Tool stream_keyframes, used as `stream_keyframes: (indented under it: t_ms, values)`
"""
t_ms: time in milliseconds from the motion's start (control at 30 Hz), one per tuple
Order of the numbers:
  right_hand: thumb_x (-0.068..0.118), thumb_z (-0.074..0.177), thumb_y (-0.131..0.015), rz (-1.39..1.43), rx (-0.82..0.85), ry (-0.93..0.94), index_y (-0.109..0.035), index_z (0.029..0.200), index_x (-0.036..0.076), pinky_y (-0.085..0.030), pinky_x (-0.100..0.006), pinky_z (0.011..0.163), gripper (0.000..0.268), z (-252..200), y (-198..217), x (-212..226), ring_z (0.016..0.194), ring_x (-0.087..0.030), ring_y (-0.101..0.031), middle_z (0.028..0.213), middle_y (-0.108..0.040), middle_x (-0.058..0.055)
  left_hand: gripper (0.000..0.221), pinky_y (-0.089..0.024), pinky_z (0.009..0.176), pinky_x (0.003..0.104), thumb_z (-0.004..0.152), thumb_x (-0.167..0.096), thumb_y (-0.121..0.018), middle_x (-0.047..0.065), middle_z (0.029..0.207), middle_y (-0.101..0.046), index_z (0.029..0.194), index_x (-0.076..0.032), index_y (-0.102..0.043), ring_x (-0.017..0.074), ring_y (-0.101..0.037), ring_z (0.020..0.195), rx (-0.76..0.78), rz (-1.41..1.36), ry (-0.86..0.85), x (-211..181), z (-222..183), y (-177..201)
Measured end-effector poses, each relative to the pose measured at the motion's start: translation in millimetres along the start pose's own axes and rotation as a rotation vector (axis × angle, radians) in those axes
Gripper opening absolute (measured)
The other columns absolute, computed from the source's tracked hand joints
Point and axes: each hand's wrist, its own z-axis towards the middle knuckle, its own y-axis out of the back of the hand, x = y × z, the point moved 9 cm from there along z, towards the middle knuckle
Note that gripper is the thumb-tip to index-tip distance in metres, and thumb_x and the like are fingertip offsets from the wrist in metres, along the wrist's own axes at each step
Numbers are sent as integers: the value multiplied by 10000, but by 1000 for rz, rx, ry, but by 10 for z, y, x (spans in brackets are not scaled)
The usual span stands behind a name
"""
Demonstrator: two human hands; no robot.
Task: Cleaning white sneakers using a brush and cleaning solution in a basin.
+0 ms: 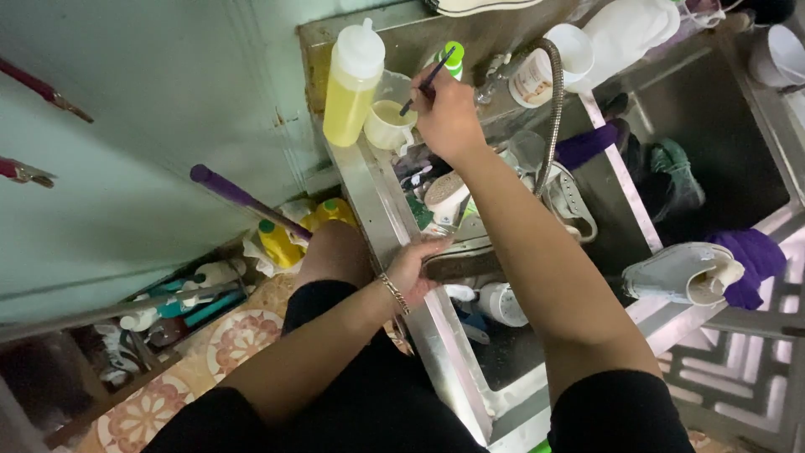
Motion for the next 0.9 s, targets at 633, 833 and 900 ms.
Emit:
stream_keyframes:
  t_ms: [633,833,900]
  values:
    - [130,1244,-784,995,-530,-338,-691,1214,147,-738,-399,1066,99,-1989,1313,-364,1114,-262,-851,1289,-813,-150,615,-607,972,496,824,-196,-1125,84,979,-767,825,-128,-514,377,-716,765,153,1493,-1261,-1344,-1257,304]
    - [-14,1234,-805,811,-864,-520,-557,1129,140,-738,-344,844,310,-3205,1341,-472,939,-237,-816,1101,-751,-93,432,-630,1081,559,850,-414,-1111,105,1191,-836,1075,-243,-784,441,-843,1144,103,1594,-1139,-1278,-1164,324]
    - [-60,1206,-824,791,-918,-516,-548,1116,129,-721,-324,848,346,-3363,1294,-476,960,-248,-818,1114,-747,-95,435,-635,1165,614,838,-290,-1118,191,1429,-882,1192,-244,-869,507,-845,1333,66,1626,-968,-1283,-1149,300]
